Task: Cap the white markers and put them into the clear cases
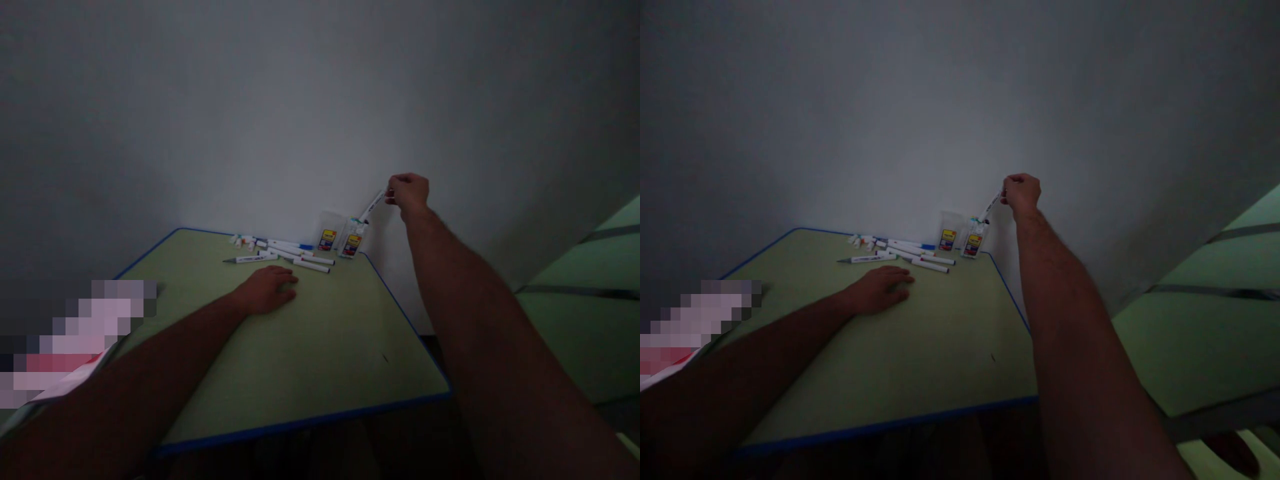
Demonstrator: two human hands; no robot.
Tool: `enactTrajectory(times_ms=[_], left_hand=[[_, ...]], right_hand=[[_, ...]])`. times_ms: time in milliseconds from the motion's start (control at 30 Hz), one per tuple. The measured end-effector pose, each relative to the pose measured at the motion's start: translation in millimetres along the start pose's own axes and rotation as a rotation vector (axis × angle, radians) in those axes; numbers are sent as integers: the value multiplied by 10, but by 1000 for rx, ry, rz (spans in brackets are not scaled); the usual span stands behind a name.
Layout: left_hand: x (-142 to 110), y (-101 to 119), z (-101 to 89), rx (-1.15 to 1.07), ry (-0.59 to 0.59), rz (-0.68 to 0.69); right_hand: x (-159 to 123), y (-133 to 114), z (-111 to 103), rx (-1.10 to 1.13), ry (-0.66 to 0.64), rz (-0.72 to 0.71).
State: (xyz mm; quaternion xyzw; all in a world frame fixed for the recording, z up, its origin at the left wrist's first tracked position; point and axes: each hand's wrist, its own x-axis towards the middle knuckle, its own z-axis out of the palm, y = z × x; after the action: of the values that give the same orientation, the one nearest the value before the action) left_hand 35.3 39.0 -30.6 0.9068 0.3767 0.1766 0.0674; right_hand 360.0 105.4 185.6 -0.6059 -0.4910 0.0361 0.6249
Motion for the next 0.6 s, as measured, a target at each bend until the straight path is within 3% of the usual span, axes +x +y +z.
enactTrajectory(times_ms=[600], left_hand=[[-1,33,-27,-15,-11,-15]], right_hand=[[8,190,287,-89,-79,28]])
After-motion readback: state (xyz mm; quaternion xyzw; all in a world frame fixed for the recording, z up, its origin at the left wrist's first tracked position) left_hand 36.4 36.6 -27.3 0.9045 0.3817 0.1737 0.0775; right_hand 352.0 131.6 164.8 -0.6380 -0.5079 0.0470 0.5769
